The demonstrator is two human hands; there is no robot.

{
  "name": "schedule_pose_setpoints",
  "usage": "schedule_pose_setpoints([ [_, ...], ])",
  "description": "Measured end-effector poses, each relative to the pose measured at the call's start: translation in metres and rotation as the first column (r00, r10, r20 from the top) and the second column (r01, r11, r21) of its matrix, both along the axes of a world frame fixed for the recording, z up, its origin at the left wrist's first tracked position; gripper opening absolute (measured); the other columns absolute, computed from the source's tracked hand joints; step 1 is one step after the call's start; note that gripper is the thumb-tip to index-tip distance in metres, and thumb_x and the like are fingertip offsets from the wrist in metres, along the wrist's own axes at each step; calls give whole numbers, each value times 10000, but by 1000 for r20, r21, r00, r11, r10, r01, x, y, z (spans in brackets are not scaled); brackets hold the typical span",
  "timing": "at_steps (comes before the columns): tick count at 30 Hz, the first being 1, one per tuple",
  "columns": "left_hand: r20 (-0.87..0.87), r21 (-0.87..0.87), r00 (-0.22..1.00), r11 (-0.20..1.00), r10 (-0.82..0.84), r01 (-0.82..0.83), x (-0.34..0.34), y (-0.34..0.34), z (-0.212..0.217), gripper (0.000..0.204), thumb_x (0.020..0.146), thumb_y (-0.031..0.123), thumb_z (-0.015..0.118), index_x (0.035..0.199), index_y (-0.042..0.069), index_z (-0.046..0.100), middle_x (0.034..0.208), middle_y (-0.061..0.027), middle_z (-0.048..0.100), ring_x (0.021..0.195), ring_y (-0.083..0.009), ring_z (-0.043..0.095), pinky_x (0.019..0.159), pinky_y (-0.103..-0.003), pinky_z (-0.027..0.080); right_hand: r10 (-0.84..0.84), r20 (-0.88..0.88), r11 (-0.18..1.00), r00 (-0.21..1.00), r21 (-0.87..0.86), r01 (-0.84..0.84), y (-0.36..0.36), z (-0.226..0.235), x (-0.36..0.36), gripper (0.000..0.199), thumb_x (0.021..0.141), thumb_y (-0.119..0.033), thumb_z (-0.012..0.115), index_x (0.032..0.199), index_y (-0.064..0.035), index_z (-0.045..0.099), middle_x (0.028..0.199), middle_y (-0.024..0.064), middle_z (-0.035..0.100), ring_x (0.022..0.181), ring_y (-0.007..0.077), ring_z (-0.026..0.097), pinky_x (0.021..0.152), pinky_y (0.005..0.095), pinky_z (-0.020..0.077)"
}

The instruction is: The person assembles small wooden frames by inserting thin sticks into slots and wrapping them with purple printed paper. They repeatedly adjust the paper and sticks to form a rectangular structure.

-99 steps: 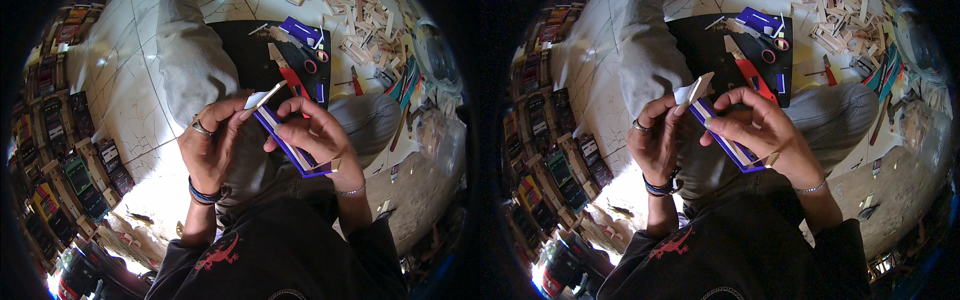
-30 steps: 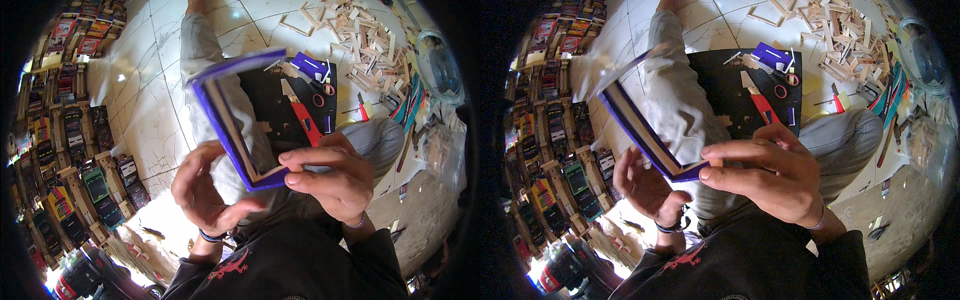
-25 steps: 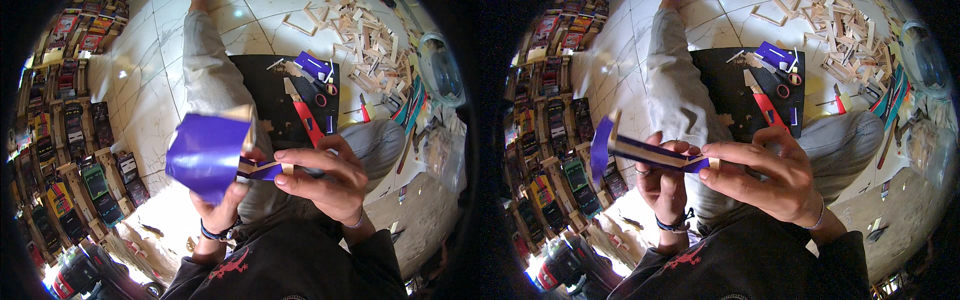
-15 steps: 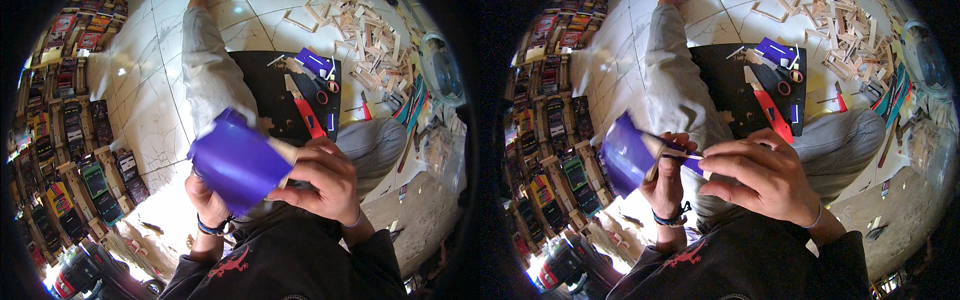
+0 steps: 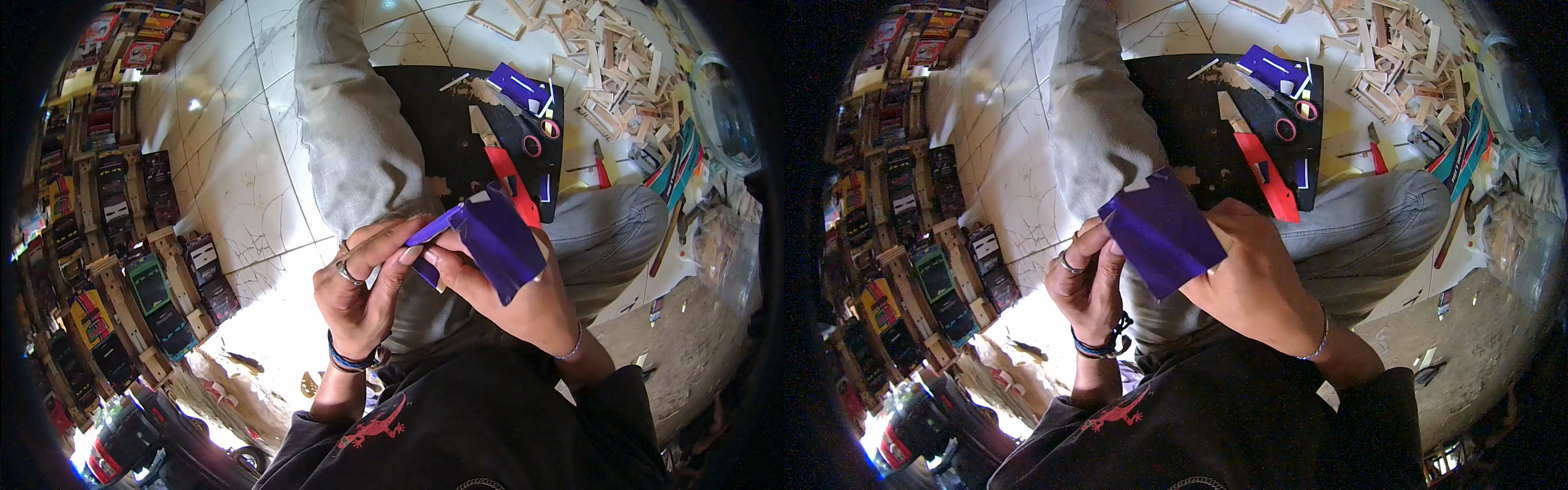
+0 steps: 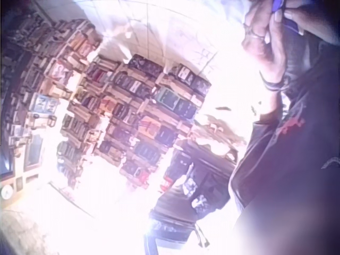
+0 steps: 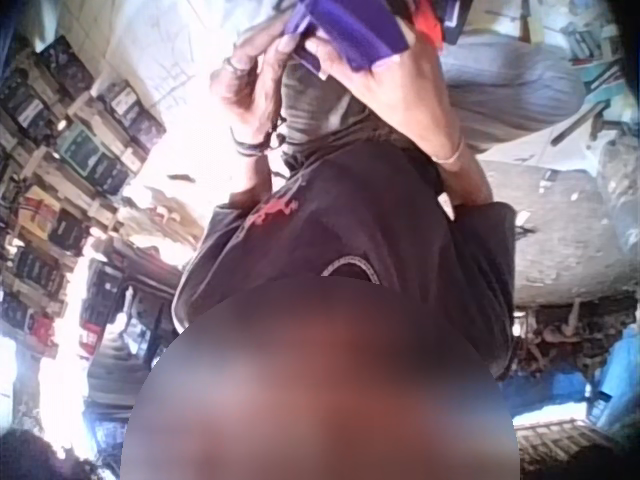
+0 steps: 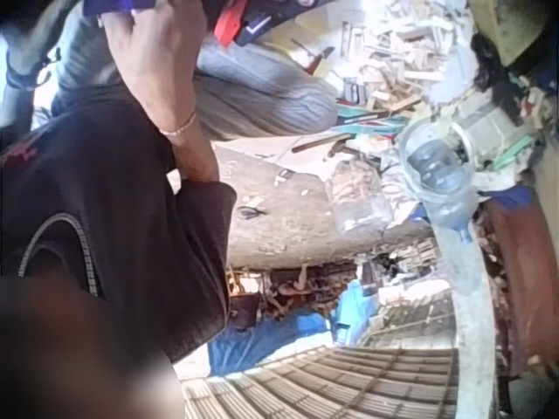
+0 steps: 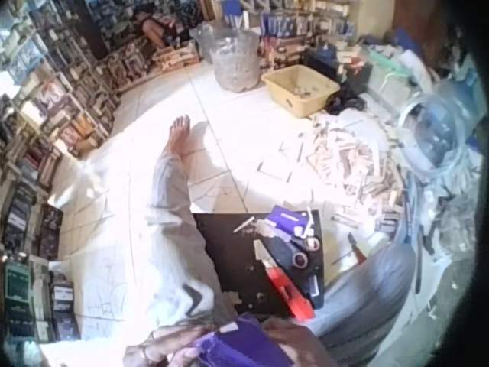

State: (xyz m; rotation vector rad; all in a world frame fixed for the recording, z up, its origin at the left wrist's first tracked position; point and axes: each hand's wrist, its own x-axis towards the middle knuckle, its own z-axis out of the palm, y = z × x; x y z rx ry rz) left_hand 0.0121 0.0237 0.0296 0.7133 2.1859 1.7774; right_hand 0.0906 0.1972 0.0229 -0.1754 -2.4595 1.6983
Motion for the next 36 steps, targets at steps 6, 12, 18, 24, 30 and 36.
schedule_pose_setpoints([
  [6, -13, -107, 997, 991, 76, -76, 3, -4, -3, 199, 908, -34, 715, 1106, -28, 739, 1054, -166, 759, 974, -231, 729, 868, -320, 559, 81, -108, 945, 991, 325, -42, -6, 2, -6, 235, 853, -166, 743, 1034, -48, 653, 958, 150, 676, 866, 308, 667, 772, 436, 532],
  [12, -67, -158, 995, 983, 78, -88, 0, -9, -2, 199, 901, -24, 728, 1100, -22, 743, 1025, -161, 764, 945, -222, 734, 840, -310, 563, 107, 4, 994, 994, 37, -107, -7, 5, -10, 148, 950, -109, 686, 1075, -30, 675, 848, 106, 717, 725, 251, 717, 622, 352, 549],
  [18, -102, -152, 991, 983, 87, -102, -2, -8, -5, 200, 894, -30, 731, 1092, -14, 747, 970, -140, 771, 851, -200, 734, 787, -302, 563, 164, 16, 986, 986, 2, -164, 1, 6, -9, 158, 987, -142, 651, 1098, -32, 669, 869, 111, 731, 754, 252, 726, 635, 342, 552],
  [24, -159, -216, 981, 966, 107, -141, -1, -3, -7, 205, 882, -18, 750, 1086, -5, 754, 905, -116, 769, 747, -172, 717, 721, -283, 543, 217, 58, 951, 975, 215, -224, -1, 5, -12, 131, 968, -144, 660, 1049, -43, 640, 824, 101, 708, 756, 273, 690, 742, 389, 518],
  [30, -266, -345, 964, 932, 12, -107, -3, -3, -3, 190, 878, 21, 765, 1068, 15, 767, 876, -94, 760, 694, -178, 691, 674, -292, 517, 233, 9, 869, 972, 447, -212, -6, 7, -12, 141, 923, -136, 687, 1015, -68, 604, 768, 93, 644, 744, 281, 632, 779, 408, 473],
  [36, -174, -289, 983, 952, 55, -105, -2, -5, -5, 196, 891, 10, 748, 1087, 19, 745, 903, -102, 760, 726, -184, 694, 718, -288, 526, 205, 56, 967, 977, 145, -211, -2, -3, -11, 116, 933, -87, 659, 1002, -25, 589, 812, 131, 674, 710, 284, 662, 695, 397, 501],
])
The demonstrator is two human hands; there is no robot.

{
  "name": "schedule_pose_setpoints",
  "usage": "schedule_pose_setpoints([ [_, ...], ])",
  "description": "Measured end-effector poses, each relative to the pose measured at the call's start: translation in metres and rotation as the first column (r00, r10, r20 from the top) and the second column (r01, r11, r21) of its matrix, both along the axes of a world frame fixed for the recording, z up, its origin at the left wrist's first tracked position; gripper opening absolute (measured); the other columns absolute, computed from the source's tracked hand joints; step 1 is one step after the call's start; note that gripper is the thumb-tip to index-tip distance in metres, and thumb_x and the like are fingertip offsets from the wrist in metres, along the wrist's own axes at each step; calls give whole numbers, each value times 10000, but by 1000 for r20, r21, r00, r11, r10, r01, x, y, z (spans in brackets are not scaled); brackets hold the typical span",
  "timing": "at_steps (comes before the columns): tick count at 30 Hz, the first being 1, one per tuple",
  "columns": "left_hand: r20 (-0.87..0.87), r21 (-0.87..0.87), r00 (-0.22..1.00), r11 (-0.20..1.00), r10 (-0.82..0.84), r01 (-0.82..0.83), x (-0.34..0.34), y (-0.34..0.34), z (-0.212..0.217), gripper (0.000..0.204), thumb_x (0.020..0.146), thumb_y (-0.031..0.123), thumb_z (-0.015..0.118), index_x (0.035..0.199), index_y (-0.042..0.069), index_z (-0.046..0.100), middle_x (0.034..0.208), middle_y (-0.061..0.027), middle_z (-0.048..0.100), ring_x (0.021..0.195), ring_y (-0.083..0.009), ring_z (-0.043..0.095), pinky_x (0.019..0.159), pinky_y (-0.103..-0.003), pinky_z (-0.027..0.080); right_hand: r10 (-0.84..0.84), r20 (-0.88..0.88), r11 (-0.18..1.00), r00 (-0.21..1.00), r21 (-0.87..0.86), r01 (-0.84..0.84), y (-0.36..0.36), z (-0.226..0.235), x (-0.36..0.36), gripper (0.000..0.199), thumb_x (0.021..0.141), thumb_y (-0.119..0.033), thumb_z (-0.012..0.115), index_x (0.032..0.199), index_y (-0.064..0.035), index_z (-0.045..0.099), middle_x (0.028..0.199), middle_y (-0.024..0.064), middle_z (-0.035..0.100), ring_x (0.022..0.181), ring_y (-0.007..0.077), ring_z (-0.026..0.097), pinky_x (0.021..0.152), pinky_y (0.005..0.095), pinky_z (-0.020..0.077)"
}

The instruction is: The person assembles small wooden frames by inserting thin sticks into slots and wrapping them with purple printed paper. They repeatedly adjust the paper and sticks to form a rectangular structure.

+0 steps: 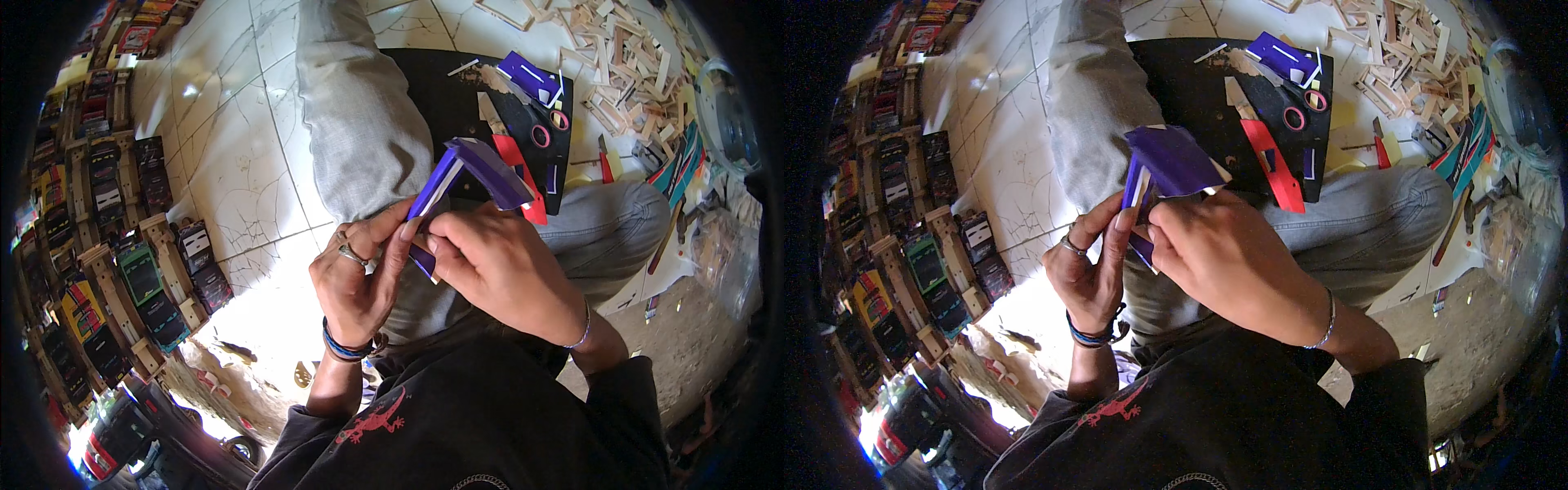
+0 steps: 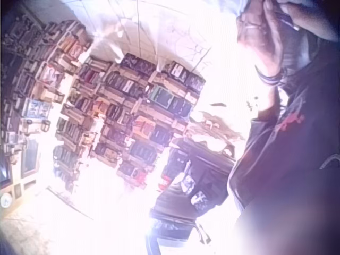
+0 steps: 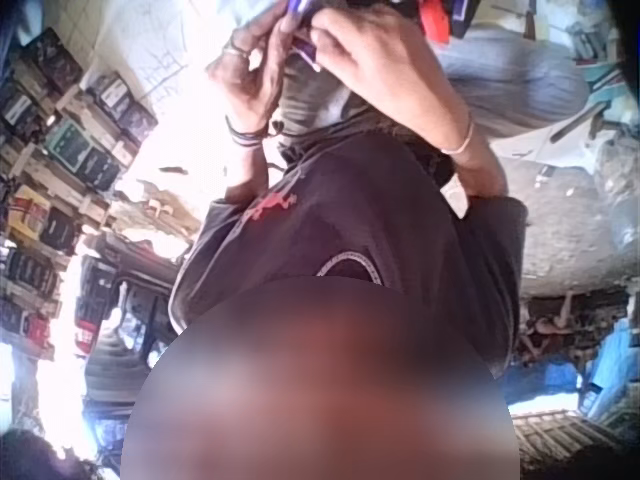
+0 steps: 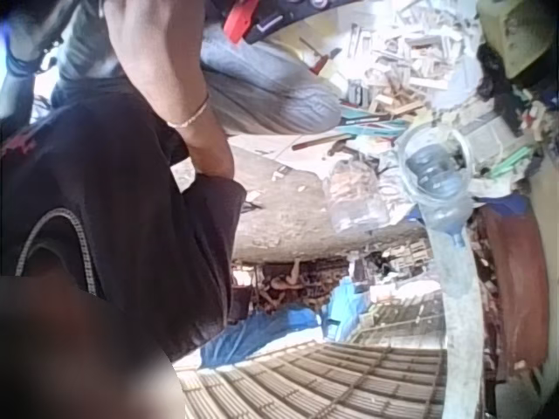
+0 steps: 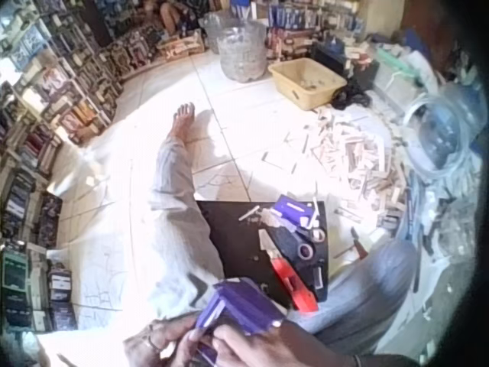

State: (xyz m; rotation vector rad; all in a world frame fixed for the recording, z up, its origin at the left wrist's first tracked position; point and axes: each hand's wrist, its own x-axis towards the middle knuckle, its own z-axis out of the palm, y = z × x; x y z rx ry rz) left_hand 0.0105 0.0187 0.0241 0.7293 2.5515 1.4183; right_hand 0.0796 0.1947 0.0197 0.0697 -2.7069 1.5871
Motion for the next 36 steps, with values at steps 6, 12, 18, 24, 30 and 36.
schedule_pose_setpoints([
  [6, 244, 237, 969, 971, -28, -32, 4, -11, -10, 183, 950, -20, 672, 1133, -22, 672, 1021, -107, 731, 900, -143, 676, 826, -275, 526, -58, 250, 776, 967, -598, 201, -1, -12, 5, 152, 1004, -154, 634, 1001, -8, 674, 779, 93, 719, 762, 137, 719, 627, 302, 515],
  [12, 294, 381, 956, 918, -12, -106, 6, -20, -22, 213, 945, -68, 561, 1151, -86, 611, 1047, -85, 688, 965, -135, 642, 915, -263, 494, 10, 421, 803, 907, -544, 243, 7, -2, 4, 192, 1050, -137, 572, 1099, 32, 651, 903, 42, 696, 839, 71, 646, 721, 247, 513],
  [18, 339, 383, 941, 911, 17, -154, 9, -19, -23, 241, 944, 10, 612, 1172, -69, 615, 1055, -92, 693, 1017, -150, 652, 935, -290, 506, 55, 406, 626, 912, -725, 286, -3, -5, 0, 241, 1028, -205, 633, 1114, 15, 681, 885, 15, 686, 804, 32, 600, 674, 215, 474],
  [24, 329, 402, 944, 899, 33, -172, 11, -8, -15, 179, 1044, 47, 549, 1218, 25, 513, 1121, -241, 710, 1039, -290, 706, 948, -375, 533, 132, 532, 480, 836, -773, 416, -11, -11, -1, 228, 1055, -229, 592, 1100, -17, 665, 851, -44, 612, 764, 37, 540, 700, 215, 455],
  [30, 280, 412, 957, 891, 74, -189, 5, -7, -15, 203, 1043, 46, 553, 1239, 26, 502, 1143, -259, 705, 1038, -281, 706, 939, -361, 539, 93, 504, 340, 858, -826, 449, -7, -7, 5, 244, 1050, -299, 599, 1105, -82, 697, 927, -11, 719, 841, 19, 608, 695, 197, 439],
  [36, 180, 250, 978, 957, 105, -149, 7, -14, -20, 262, 1024, 20, 574, 1276, -48, 549, 1133, -222, 714, 1018, -249, 697, 927, -351, 542, 20, 350, 628, 936, -733, 261, -1, 2, 13, 276, 1030, -156, 623, 1177, 75, 643, 1015, 127, 754, 916, 133, 723, 751, 223, 548],
])
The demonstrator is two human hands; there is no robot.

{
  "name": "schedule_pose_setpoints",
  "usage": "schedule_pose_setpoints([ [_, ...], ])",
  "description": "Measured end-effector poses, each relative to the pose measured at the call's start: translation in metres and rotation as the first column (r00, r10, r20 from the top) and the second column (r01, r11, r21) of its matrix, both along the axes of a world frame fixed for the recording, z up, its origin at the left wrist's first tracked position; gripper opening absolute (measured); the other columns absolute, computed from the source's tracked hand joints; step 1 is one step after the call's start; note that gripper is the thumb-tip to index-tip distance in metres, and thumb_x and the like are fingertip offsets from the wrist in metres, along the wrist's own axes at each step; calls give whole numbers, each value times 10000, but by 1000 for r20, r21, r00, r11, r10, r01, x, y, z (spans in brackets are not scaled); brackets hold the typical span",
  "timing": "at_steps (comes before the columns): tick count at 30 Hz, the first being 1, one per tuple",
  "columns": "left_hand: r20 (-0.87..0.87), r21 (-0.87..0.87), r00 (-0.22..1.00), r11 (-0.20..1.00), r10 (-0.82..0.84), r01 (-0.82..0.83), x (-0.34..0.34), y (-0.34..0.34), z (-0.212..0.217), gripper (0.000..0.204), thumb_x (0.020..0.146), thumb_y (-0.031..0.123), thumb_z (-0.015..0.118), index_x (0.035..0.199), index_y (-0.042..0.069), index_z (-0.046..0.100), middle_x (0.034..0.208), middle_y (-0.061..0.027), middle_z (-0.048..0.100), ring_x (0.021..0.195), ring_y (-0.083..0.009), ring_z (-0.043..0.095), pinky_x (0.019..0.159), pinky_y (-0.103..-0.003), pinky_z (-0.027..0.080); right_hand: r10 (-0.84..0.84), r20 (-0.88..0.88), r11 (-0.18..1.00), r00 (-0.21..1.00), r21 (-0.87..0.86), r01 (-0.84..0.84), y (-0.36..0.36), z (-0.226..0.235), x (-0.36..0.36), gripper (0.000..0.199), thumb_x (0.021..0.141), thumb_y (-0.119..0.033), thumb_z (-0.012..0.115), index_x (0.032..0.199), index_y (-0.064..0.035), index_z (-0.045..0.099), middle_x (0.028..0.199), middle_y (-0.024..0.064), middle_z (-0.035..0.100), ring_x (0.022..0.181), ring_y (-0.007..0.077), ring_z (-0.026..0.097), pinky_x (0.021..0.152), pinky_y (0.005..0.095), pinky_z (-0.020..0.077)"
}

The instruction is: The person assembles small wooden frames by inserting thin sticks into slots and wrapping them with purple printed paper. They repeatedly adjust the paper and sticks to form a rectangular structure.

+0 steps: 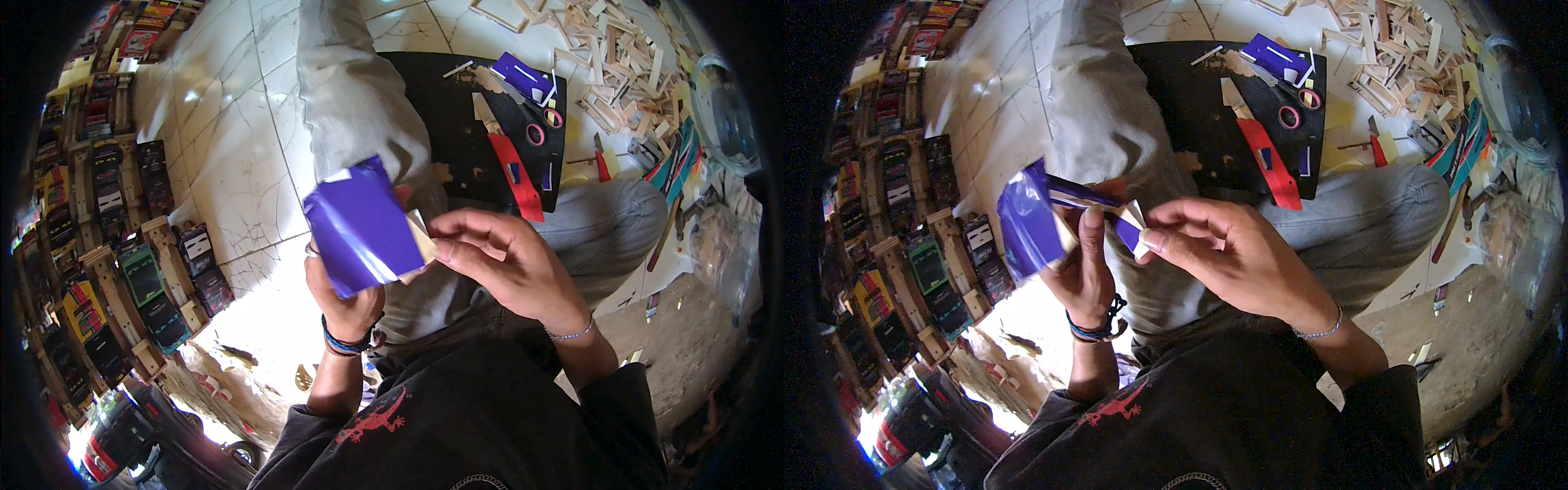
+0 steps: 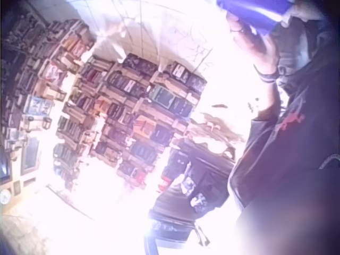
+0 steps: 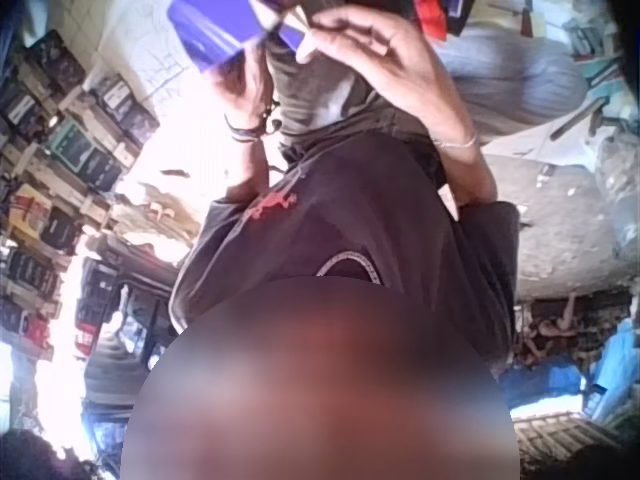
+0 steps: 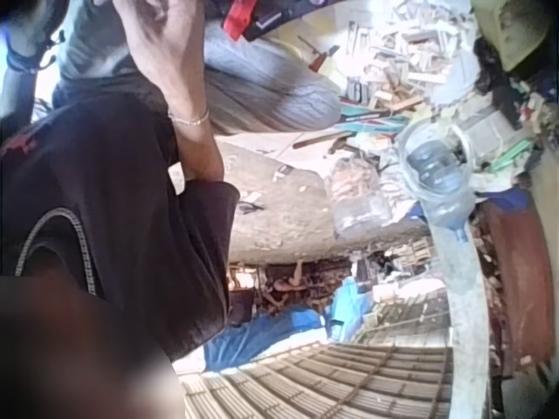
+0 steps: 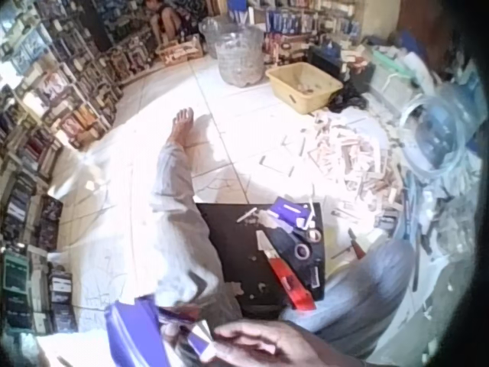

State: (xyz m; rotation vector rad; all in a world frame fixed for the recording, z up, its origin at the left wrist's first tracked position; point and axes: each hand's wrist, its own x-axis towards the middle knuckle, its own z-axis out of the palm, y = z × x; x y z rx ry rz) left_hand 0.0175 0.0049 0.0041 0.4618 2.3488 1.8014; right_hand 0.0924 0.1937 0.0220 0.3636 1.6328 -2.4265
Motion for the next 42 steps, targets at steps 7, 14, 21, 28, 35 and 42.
schedule_pose_setpoints([
  [7, -204, 31, 966, 986, -157, 166, -4, 13, 10, 298, 938, -104, 643, 1228, -40, 622, 1070, -117, 700, 967, -145, 684, 870, -263, 535, 41, -23, 999, 999, -20, -42, 9, 1, 2, 269, 1033, -107, 591, 1189, 106, 646, 1021, 164, 753, 989, 188, 735, 859, 269, 575],
  [14, -211, 5, 961, 983, -176, 181, -8, 18, 14, 295, 935, -107, 646, 1220, -34, 633, 1041, -111, 696, 942, -138, 684, 848, -249, 534, 33, 10, 998, 999, -58, -33, 12, 1, 1, 266, 1027, -103, 597, 1174, 113, 644, 1034, 186, 752, 995, 214, 736, 905, 290, 567],
  [21, -121, 82, 982, 984, -146, 156, -5, 18, 8, 308, 932, -112, 650, 1231, -44, 633, 1019, -99, 698, 935, -132, 681, 854, -250, 534, -24, 58, 986, 998, -161, 33, 8, -1, 2, 241, 1025, -106, 599, 1137, 100, 654, 1007, 164, 751, 982, 230, 745, 895, 296, 565],
  [28, -278, -15, 946, 985, -168, 171, -7, 21, 15, 300, 900, -130, 673, 1181, -24, 674, 994, -100, 713, 904, -152, 684, 823, -259, 533, 5, 52, 972, 999, -236, 8, 8, -3, 1, 259, 1040, -128, 582, 1157, 88, 665, 1020, 159, 754, 984, 206, 737, 901, 287, 556],
  [35, -205, -40, 964, 986, -168, 163, -8, 20, 18, 329, 873, -132, 697, 1170, 9, 696, 973, -105, 725, 849, -171, 674, 781, -269, 527, 57, 55, 985, 997, -168, -47, 11, -1, 1, 273, 1058, -162, 560, 1160, 60, 682, 1023, 153, 766, 993, 162, 722, 916, 274, 536],
  [42, -218, -8, 965, 989, -143, 145, -7, 21, 15, 319, 882, -112, 705, 1178, 8, 701, 934, -87, 715, 801, -143, 646, 745, -255, 515, 73, 67, 988, 995, -142, -63, 11, 0, 0, 287, 1060, -177, 559, 1157, 63, 681, 1017, 152, 769, 989, 145, 720, 880, 258, 524],
])
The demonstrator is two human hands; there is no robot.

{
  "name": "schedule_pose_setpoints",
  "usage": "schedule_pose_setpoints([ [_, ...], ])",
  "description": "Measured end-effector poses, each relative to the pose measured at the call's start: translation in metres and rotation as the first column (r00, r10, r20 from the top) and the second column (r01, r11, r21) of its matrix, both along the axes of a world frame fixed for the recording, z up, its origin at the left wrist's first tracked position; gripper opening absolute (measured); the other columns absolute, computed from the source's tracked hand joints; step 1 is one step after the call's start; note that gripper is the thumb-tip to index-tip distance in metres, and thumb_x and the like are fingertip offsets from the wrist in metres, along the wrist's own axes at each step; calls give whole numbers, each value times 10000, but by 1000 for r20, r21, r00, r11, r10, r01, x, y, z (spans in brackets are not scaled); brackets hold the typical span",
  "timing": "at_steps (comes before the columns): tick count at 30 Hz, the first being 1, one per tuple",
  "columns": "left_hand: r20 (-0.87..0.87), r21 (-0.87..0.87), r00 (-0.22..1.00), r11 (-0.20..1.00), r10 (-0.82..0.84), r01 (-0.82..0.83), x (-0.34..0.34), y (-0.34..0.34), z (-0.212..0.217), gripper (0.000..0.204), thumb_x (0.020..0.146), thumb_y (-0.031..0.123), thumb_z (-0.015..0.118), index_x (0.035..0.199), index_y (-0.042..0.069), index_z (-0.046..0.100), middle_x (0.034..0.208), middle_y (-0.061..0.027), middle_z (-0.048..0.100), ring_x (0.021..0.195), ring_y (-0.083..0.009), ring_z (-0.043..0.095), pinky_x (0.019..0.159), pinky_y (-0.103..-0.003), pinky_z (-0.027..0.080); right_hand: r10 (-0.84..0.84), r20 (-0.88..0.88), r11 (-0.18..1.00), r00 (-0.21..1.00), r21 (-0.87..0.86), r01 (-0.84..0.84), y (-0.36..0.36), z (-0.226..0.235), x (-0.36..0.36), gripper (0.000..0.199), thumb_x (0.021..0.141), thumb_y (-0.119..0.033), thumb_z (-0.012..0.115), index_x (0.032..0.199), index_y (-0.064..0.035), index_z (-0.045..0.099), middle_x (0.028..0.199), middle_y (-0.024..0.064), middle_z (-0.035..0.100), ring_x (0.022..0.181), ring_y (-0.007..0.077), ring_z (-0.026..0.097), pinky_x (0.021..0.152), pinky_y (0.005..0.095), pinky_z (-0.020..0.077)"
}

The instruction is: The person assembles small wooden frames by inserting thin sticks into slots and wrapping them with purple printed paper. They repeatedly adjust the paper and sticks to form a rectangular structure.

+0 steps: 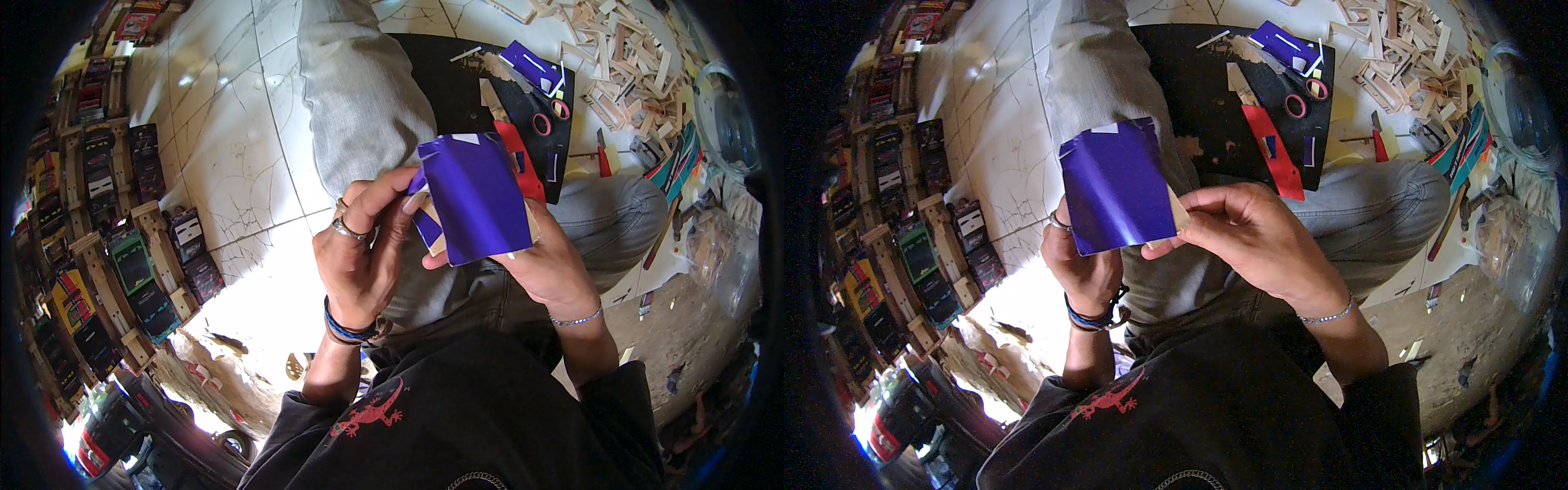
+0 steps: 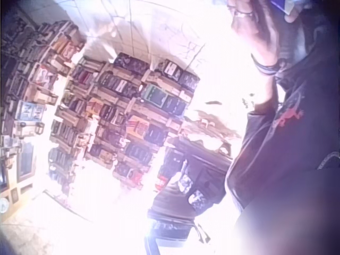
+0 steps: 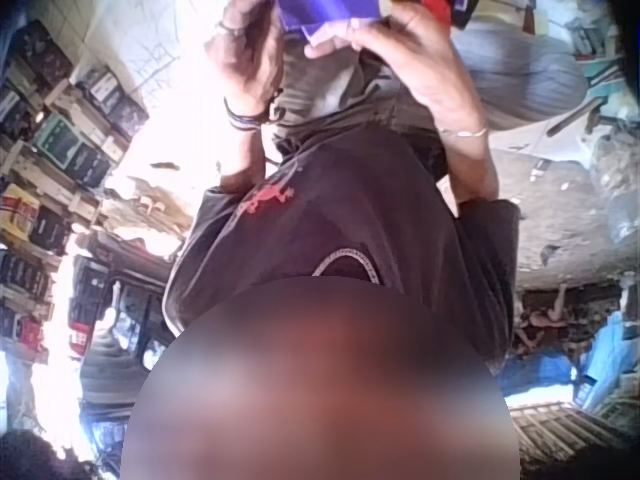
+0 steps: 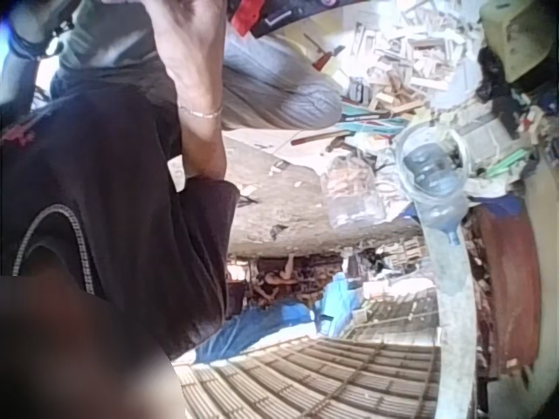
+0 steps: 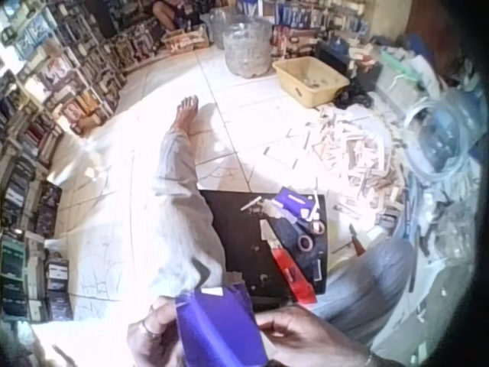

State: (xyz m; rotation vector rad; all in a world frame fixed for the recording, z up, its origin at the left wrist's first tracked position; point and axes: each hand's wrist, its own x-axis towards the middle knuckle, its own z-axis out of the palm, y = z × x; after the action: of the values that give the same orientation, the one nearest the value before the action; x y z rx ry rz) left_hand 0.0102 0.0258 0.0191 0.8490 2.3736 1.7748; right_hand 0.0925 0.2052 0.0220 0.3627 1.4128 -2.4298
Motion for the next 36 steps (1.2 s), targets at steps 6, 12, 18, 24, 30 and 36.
schedule_pose_setpoints([
  [6, -20, 22, 1000, 1000, 6, -5, 1, 1, -1, 318, 883, -109, 707, 1180, 3, 702, 924, -87, 710, 787, -139, 630, 734, -248, 506, -5, -13, 1000, 1000, 0, 5, -1, -3, 0, 281, 1056, -171, 558, 1156, 62, 680, 1010, 160, 769, 985, 157, 728, 895, 257, 527],
  [12, -59, 3, 998, 1000, -25, 25, -1, 0, 2, 321, 882, -120, 694, 1180, -2, 698, 1003, -103, 731, 819, -158, 650, 759, -267, 516, -82, 20, 993, 996, -81, 83, -3, -11, 6, 249, 1028, -115, 602, 1175, 74, 671, 1033, 151, 755, 987, 166, 725, 891, 273, 554],
  [18, 6, 5, 999, 999, -49, 48, 1, -1, 1, 348, 866, -140, 685, 1182, 3, 699, 1034, -114, 740, 844, -175, 667, 773, -281, 522, -143, 49, 985, 989, -88, 147, -6, -22, 13, 268, 1010, -114, 650, 1192, 82, 668, 1028, 98, 734, 948, 108, 684, 866, 253, 562],
  [24, -8, 31, 998, 998, -62, 62, 1, 2, -4, 366, 854, -148, 689, 1183, 13, 706, 1024, -107, 741, 844, -178, 673, 759, -282, 524, -140, 41, 986, 989, -82, 143, -9, -32, 14, 303, 1014, -158, 659, 1196, 83, 668, 1012, 74, 730, 903, 77, 669, 824, 233, 557],
  [30, -4, 41, 998, 997, -60, 60, 1, 4, -7, 353, 860, -142, 684, 1172, 22, 706, 1017, -103, 738, 845, -188, 684, 759, -296, 541, -149, 71, 987, 986, -42, 152, -10, -30, 15, 304, 1015, -174, 657, 1186, 78, 671, 996, 60, 728, 868, 64, 659, 774, 226, 545],
  [36, 43, 12, 998, 999, -45, 45, 6, 6, -9, 324, 854, -124, 705, 1148, 14, 688, 1051, -128, 743, 862, -219, 701, 758, -308, 552, -158, 3, 982, 987, 107, 157, -6, -20, 13, 224, 950, -1, 586, 1161, 30, 655, 975, 47, 734, 866, 58, 641, 770, 241, 506],
])
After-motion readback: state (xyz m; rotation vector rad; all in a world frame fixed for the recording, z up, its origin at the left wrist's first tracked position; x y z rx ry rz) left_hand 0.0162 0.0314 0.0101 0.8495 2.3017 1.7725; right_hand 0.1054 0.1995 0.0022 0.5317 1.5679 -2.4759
